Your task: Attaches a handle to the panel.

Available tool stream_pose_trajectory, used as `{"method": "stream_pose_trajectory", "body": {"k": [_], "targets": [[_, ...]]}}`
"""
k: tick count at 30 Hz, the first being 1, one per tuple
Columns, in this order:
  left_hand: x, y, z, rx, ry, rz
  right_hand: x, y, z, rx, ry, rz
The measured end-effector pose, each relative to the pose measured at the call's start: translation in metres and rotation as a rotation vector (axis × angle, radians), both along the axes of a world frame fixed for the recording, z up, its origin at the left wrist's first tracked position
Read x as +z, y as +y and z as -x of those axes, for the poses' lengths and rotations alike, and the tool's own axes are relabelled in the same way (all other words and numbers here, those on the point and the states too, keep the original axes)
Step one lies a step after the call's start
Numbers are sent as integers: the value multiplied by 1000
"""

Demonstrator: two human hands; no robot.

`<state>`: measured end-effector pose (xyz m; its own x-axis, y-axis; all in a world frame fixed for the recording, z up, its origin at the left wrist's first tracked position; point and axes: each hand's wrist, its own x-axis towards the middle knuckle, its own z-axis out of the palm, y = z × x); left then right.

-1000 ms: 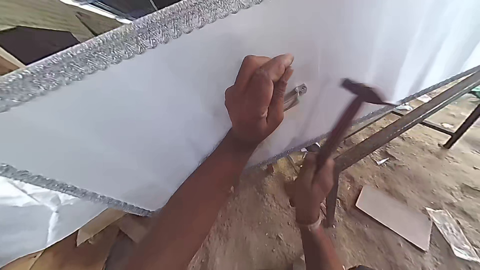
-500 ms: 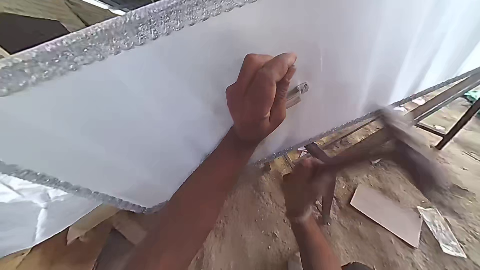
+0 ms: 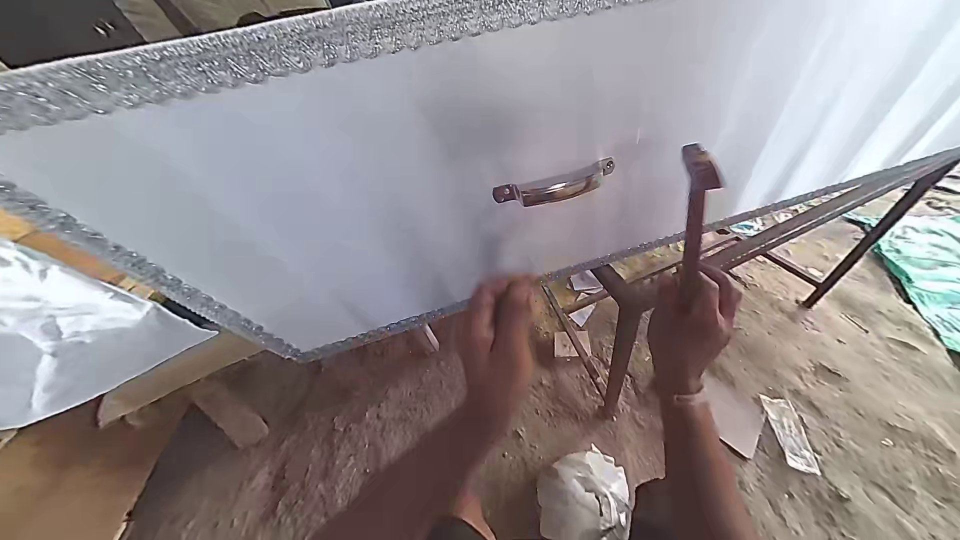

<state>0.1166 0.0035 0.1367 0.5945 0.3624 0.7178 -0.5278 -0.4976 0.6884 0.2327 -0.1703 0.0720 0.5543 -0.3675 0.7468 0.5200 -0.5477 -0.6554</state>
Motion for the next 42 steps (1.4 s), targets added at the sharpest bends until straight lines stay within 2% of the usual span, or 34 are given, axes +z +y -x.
{"method": "stream_pose_trajectory", "body": {"k": [3, 5, 6, 8, 15, 22, 28, 33, 36, 39, 42], "targets": [[-112, -19, 56, -148, 723, 700, -28, -14, -33, 143, 65, 0], [-169, -23, 74, -135, 1122, 1143, -39, -13, -43, 193, 34, -43], [-188, -24, 80, -102, 1220, 1290, -42, -10, -47, 191, 0, -78], [-201, -22, 86, -86, 1258, 1448, -45, -4, -48, 162, -32, -123], [-174, 10, 61, -222, 933, 1451, -38, -4, -46, 95, 15, -55], [-159, 14, 51, -237, 847, 1531, -33, -9, -41, 63, 96, 57], [-136, 21, 52, -295, 814, 1434, -27, -15, -32, 96, 285, 146], [-112, 23, 61, -598, 628, 1381, -25, -24, -30, 117, 360, 187], [-104, 23, 70, -732, 606, 1322, -25, -28, -33, 143, 315, 220], [-100, 24, 78, -716, 608, 1241, -26, -27, -31, 166, 300, 203], [-99, 26, 79, -691, 551, 1055, -27, -25, -29, 190, 304, 133]]}}
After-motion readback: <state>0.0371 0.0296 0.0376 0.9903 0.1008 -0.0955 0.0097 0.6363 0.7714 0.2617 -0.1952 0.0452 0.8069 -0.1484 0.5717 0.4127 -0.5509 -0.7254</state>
